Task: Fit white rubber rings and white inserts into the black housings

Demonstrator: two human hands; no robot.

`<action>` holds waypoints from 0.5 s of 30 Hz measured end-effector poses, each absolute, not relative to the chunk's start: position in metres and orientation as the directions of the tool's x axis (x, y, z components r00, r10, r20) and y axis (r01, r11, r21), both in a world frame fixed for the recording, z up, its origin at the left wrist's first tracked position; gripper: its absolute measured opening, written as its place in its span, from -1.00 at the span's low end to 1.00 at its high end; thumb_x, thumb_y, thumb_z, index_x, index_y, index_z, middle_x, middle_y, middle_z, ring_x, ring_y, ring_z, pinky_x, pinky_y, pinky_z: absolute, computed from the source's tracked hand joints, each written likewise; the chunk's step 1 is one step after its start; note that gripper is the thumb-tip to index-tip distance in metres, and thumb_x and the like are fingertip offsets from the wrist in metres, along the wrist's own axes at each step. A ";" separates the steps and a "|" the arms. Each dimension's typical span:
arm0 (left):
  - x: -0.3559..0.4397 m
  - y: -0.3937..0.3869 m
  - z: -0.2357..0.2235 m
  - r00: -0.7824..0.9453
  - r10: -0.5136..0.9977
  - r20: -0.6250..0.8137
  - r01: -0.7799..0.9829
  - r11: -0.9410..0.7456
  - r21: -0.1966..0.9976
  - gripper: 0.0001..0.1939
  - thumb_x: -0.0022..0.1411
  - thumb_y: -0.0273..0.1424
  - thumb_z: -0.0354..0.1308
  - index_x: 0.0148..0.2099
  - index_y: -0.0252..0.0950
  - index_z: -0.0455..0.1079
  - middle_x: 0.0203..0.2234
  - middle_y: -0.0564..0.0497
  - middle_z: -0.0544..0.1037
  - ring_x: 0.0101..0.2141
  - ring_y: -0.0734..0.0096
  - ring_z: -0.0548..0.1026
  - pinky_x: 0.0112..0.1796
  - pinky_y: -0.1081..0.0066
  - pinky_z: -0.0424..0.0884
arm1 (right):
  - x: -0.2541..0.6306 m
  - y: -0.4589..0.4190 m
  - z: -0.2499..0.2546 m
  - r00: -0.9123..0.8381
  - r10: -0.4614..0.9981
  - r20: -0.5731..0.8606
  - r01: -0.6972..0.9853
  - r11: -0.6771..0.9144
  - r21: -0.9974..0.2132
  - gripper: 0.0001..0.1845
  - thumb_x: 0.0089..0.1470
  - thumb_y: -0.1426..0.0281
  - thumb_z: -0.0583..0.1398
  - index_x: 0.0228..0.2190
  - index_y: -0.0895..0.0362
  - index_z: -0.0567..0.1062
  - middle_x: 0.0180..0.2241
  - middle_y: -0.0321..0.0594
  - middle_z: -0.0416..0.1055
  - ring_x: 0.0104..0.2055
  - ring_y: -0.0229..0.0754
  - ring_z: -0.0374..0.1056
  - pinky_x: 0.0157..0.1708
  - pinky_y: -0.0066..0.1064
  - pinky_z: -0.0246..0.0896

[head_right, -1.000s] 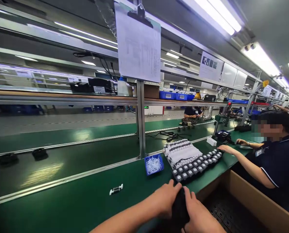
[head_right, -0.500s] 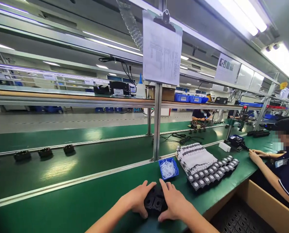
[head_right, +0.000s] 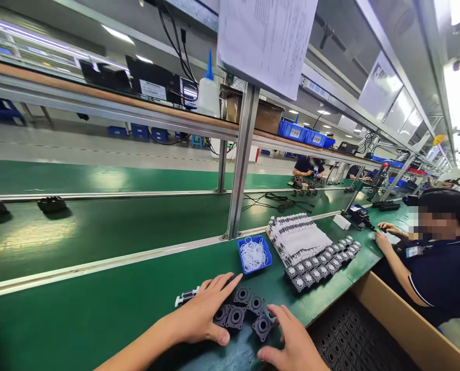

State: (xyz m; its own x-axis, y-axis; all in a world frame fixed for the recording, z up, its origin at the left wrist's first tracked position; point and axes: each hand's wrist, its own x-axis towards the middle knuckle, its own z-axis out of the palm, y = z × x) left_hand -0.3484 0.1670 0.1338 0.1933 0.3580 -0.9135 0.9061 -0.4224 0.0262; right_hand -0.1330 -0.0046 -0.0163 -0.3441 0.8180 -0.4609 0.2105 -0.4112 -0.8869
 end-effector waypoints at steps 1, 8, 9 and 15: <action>-0.350 0.168 0.132 0.219 0.355 -0.909 0.905 -0.422 0.053 0.42 -0.04 0.16 0.37 0.59 -0.18 -0.41 0.50 -0.14 -0.28 0.48 0.09 -0.28 0.41 0.03 -0.31 | -0.135 -0.005 -0.017 -0.331 0.831 -0.448 0.192 -0.405 -0.894 -0.14 0.04 0.29 0.32 0.35 0.07 0.28 0.33 -0.09 0.16 0.18 -0.08 0.29 -0.01 -0.39 0.34; -0.361 0.173 0.127 0.340 0.313 -0.887 0.888 -0.418 0.192 0.42 -0.09 0.23 0.38 0.59 -0.14 -0.29 0.48 -0.11 -0.16 0.47 0.05 -0.22 0.41 0.06 -0.31 | -0.128 0.002 0.003 -0.381 0.865 -0.326 0.217 -0.259 -0.941 -0.47 0.17 0.36 0.19 0.18 0.07 0.46 0.22 -0.07 0.29 0.05 -0.13 0.40 -0.04 -0.39 0.38; -0.362 0.175 0.129 0.328 0.299 -0.896 0.892 -0.411 0.189 0.45 -0.12 0.22 0.40 0.59 -0.12 -0.33 0.49 -0.13 -0.24 0.47 0.01 -0.30 0.40 0.02 -0.35 | -0.126 0.001 0.004 -0.408 0.859 -0.309 0.226 -0.233 -0.946 -0.47 0.17 0.38 0.19 0.18 0.07 0.46 0.24 -0.06 0.27 0.11 -0.12 0.38 0.04 -0.38 0.36; -0.372 0.191 0.155 0.044 0.308 -0.950 0.933 -0.352 -0.071 0.67 -0.34 -0.20 0.63 0.56 0.03 -0.48 0.47 -0.24 -0.54 0.45 -0.11 -0.44 0.40 0.03 -0.23 | -0.132 -0.010 -0.016 -0.418 0.908 -0.034 0.248 0.078 -0.966 -0.63 0.30 0.51 0.03 -0.04 0.10 0.57 0.20 0.05 0.22 0.09 -0.19 0.39 0.06 -0.41 0.38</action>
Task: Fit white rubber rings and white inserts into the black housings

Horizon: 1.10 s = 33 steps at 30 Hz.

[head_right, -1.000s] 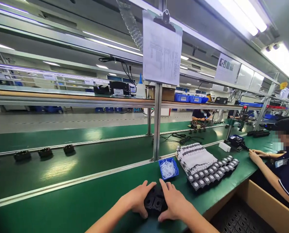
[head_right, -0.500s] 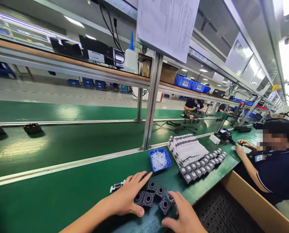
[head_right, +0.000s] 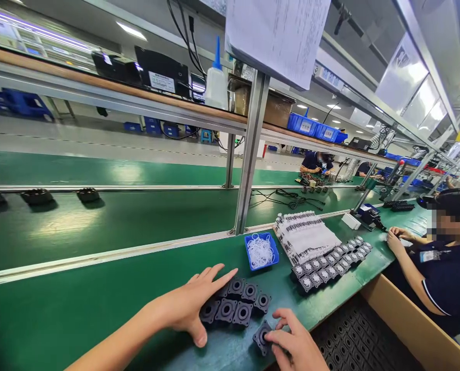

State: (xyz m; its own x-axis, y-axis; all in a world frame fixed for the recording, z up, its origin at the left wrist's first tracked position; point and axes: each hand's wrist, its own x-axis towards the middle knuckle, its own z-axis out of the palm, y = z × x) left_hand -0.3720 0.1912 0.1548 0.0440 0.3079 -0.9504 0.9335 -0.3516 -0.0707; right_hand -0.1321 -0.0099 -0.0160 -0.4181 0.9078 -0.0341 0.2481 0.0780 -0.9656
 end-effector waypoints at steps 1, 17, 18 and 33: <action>-0.374 0.193 0.159 0.002 0.315 -0.949 0.941 -0.321 -0.104 0.68 -0.35 -0.30 0.64 0.56 0.05 -0.49 0.46 -0.25 -0.55 0.46 -0.08 -0.37 0.40 0.11 -0.15 | -0.137 -0.012 -0.022 -0.398 0.917 0.014 0.249 0.123 -0.961 -0.63 0.33 0.51 0.00 -0.06 0.11 0.57 0.14 0.05 0.26 0.02 -0.21 0.41 -0.02 -0.43 0.41; -0.395 0.202 0.150 0.163 0.286 -0.944 0.957 -0.277 0.081 0.70 -0.43 -0.22 0.63 0.58 -0.03 -0.42 0.49 -0.19 -0.37 0.47 -0.03 -0.24 0.39 0.18 -0.11 | -0.154 0.001 -0.037 -0.436 0.844 -0.314 0.281 -0.204 -0.938 -0.07 0.24 0.21 0.18 0.48 0.18 -0.04 0.47 -0.03 -0.34 0.53 -0.07 -0.31 0.49 -0.24 -0.28; -0.396 0.204 0.149 0.167 0.270 -0.948 0.953 -0.291 0.085 0.74 -0.46 -0.20 0.64 0.58 -0.06 -0.45 0.49 -0.18 -0.42 0.47 -0.02 -0.32 0.39 0.17 -0.15 | -0.156 0.003 -0.038 -0.415 0.855 -0.312 0.276 -0.208 -0.938 -0.03 0.21 0.19 0.21 0.48 0.17 -0.04 0.47 -0.04 -0.37 0.53 -0.08 -0.33 0.50 -0.25 -0.30; -0.417 0.207 0.134 0.422 0.283 -0.861 0.899 -0.256 0.356 0.54 -0.55 0.02 0.60 0.50 -0.11 0.02 0.22 -0.15 0.25 0.16 -0.04 0.38 0.26 0.17 0.27 | -0.187 0.038 -0.027 -0.421 0.892 -0.166 0.136 -0.119 -0.984 0.23 -0.02 0.30 0.37 0.48 0.00 -0.18 0.46 -0.13 -0.34 0.52 -0.10 -0.32 0.48 -0.31 -0.29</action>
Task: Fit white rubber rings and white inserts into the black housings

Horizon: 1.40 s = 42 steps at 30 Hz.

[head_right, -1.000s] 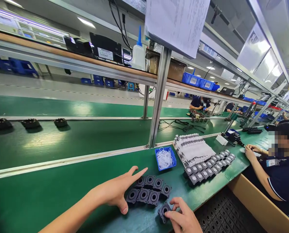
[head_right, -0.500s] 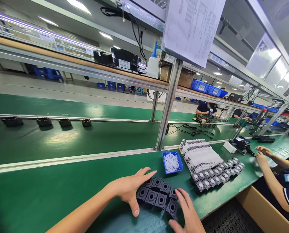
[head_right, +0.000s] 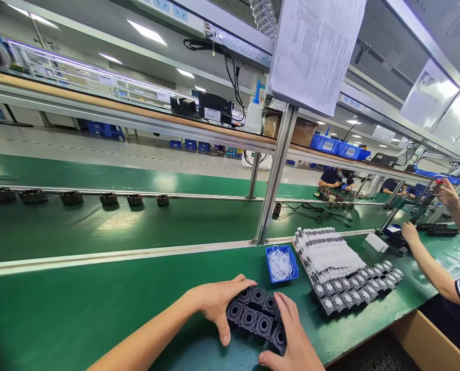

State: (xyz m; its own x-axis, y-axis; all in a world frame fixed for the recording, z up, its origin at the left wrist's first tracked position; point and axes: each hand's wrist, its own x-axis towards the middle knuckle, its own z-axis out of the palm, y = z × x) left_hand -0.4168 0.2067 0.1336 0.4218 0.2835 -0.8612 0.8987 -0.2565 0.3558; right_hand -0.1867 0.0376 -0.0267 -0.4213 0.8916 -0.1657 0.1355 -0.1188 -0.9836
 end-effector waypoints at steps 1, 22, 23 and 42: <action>-0.417 0.207 0.134 0.410 0.283 -0.867 0.904 -0.253 0.345 0.59 -0.55 0.00 0.60 0.53 -0.14 -0.03 0.24 -0.15 0.23 0.19 -0.04 0.36 0.28 0.19 0.23 | -0.187 0.039 -0.027 -0.430 0.893 -0.133 0.125 -0.087 -0.988 0.20 0.03 0.25 0.37 0.48 -0.02 -0.17 0.45 -0.13 -0.33 0.52 -0.09 -0.31 0.48 -0.29 -0.28; -0.349 0.183 0.194 -0.032 0.523 -0.852 0.936 -0.284 -0.209 -0.82 0.16 -0.48 0.23 -0.16 -0.35 0.56 -0.15 -0.15 0.62 -0.10 -0.07 0.59 -0.08 0.10 0.52 | -0.196 0.032 -0.012 -0.165 0.869 0.466 0.451 0.487 -0.748 -0.40 0.18 0.23 0.26 0.21 0.04 0.36 0.40 0.00 -0.06 0.43 0.29 -0.22 0.23 0.27 0.04; -0.349 0.183 0.195 -0.041 0.524 -0.851 0.928 -0.295 -0.227 -0.83 0.15 -0.49 0.22 -0.19 -0.37 0.56 -0.17 -0.18 0.62 -0.11 -0.11 0.60 -0.10 0.08 0.53 | -0.198 0.036 -0.004 -0.163 0.866 0.473 0.508 0.485 -0.712 -0.44 0.12 0.37 0.26 0.17 0.04 0.40 0.39 -0.01 -0.04 0.42 0.28 -0.20 0.24 0.28 -0.03; -0.363 0.187 0.195 -0.046 0.600 -0.799 0.918 -0.290 -0.270 -0.43 0.04 -0.17 0.43 0.02 -0.44 0.54 -0.07 -0.28 0.58 -0.02 -0.11 0.56 0.00 0.09 0.48 | -0.249 0.038 0.001 0.003 0.994 0.109 0.432 0.097 -0.896 0.17 -0.26 0.15 0.55 0.32 -0.15 0.19 0.25 -0.09 0.18 0.32 0.23 -0.04 0.36 0.29 -0.36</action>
State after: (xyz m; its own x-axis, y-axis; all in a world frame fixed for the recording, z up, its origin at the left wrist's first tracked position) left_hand -0.3629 0.1871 0.1947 -0.0457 0.6000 -0.7987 0.9181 -0.2898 -0.2702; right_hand -0.2488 0.0376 0.0012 0.0027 0.9941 0.1087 0.4325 0.0969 -0.8964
